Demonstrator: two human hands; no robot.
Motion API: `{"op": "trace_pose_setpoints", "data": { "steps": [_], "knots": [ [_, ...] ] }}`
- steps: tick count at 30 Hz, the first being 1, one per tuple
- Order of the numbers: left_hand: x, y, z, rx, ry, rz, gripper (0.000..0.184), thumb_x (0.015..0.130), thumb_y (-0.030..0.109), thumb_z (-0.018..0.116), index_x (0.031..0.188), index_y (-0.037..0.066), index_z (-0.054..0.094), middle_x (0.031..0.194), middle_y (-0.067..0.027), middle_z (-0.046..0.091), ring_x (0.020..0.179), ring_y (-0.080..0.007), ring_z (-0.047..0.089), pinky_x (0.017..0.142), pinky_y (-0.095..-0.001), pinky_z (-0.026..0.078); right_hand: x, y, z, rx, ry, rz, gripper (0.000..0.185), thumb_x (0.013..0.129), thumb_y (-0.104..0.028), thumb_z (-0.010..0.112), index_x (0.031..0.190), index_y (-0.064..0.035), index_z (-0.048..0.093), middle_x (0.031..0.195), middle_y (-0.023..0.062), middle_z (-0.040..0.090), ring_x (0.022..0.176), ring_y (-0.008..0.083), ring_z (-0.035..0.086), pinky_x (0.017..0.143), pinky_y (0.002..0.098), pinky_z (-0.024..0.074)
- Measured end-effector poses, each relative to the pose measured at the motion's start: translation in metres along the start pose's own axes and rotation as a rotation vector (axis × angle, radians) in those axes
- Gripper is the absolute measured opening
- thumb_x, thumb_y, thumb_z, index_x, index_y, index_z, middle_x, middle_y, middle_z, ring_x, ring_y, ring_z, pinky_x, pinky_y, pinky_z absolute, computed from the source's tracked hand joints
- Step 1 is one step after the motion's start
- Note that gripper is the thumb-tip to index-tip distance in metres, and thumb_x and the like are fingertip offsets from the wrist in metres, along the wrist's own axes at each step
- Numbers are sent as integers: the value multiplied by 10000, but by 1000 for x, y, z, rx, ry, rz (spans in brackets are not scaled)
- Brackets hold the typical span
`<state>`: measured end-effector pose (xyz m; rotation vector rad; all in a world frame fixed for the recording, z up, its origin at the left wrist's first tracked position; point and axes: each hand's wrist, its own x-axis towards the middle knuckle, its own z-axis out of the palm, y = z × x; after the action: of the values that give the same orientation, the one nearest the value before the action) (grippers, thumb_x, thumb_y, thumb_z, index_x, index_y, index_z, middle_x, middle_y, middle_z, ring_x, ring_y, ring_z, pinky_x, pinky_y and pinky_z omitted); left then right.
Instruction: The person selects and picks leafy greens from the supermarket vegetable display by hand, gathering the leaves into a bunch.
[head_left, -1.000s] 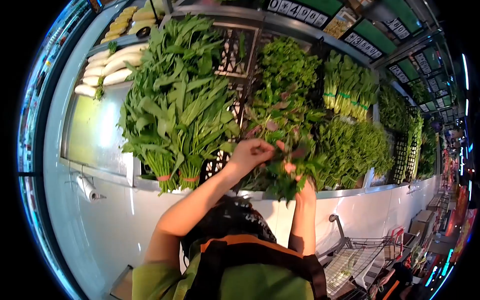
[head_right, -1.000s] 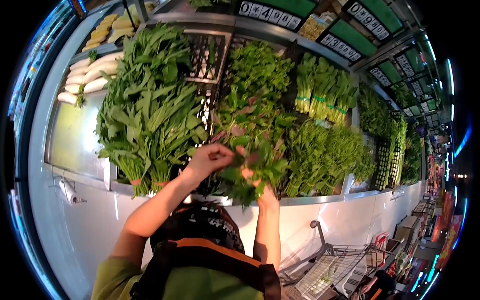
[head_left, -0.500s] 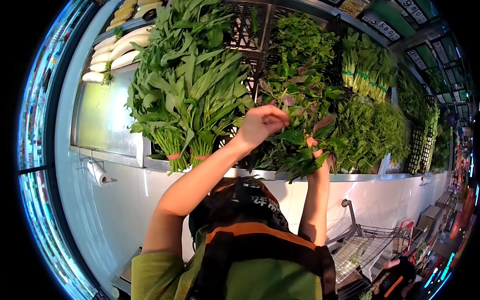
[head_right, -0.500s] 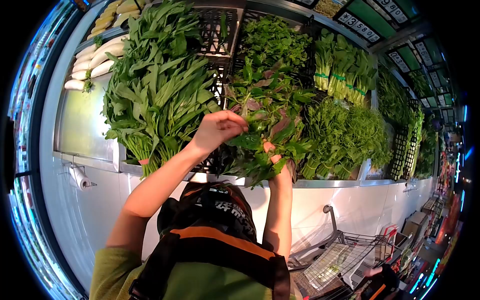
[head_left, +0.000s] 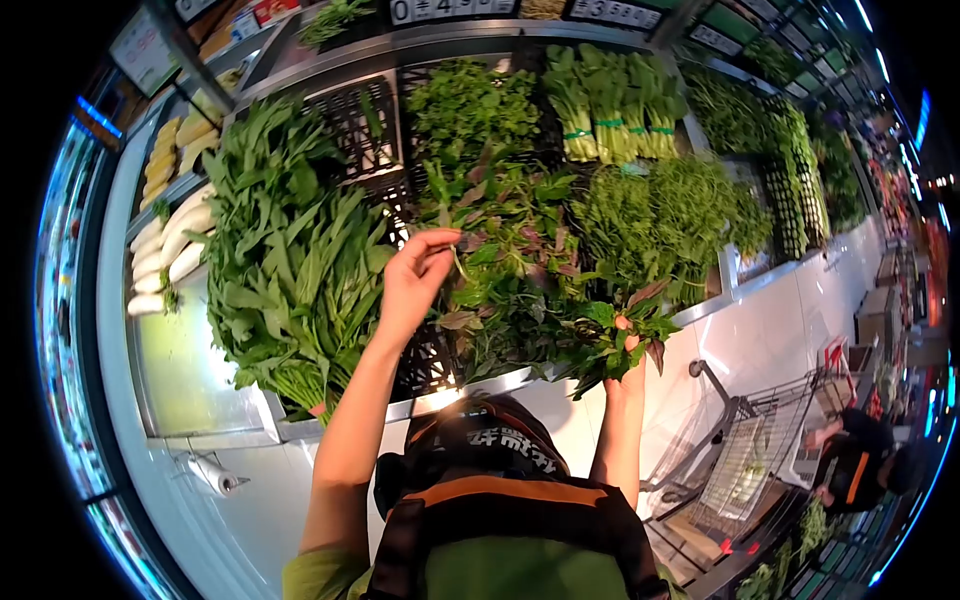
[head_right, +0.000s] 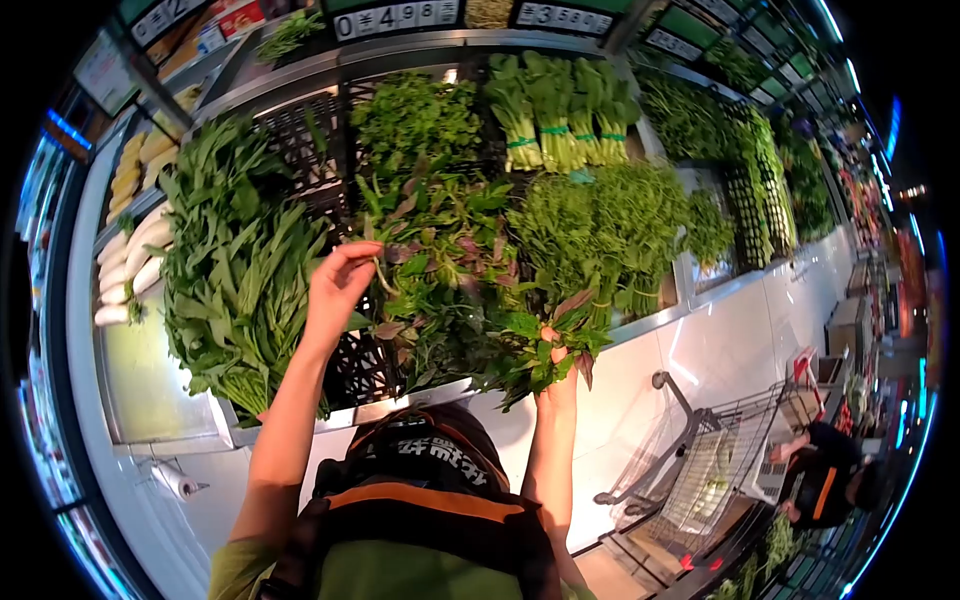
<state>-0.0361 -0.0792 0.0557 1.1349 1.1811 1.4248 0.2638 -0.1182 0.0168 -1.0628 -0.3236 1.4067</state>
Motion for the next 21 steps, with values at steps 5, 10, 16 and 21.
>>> {"op": "trace_pose_setpoints", "data": {
  "steps": [5,10,16,21],
  "knots": [
    [-13,-47,29,1010,-241,285,424,754,98,649,1166,95,547,1242,-81,514,1185,-318,419,966,-419,359,-3,2,-24,11,20,-35,412,729,-254,713,1046,-43,553,946,59,612,855,206,598,778,332,489],
    [-18,-66,35,1276,-275,360,490,661,9,664,1131,77,540,1238,-47,489,1136,-291,430,856,-397,393,-7,6,-43,48,31,-12,405,728,-271,708,1032,-43,567,930,64,619,848,215,601,777,346,492],
    [6,-50,19,914,-160,341,365,663,-96,551,987,52,629,1090,-101,592,994,-309,548,876,-360,443,-10,17,-57,201,74,55,422,772,-128,682,1149,-55,505,991,40,598,860,168,597,750,316,500],
    [12,-25,22,764,-116,295,396,661,-145,523,986,49,639,1056,-124,604,1004,-314,555,875,-344,428,-7,20,-65,176,11,2,468,723,-272,745,1099,-81,542,979,29,608,890,181,596,777,330,502]
  ]
}}
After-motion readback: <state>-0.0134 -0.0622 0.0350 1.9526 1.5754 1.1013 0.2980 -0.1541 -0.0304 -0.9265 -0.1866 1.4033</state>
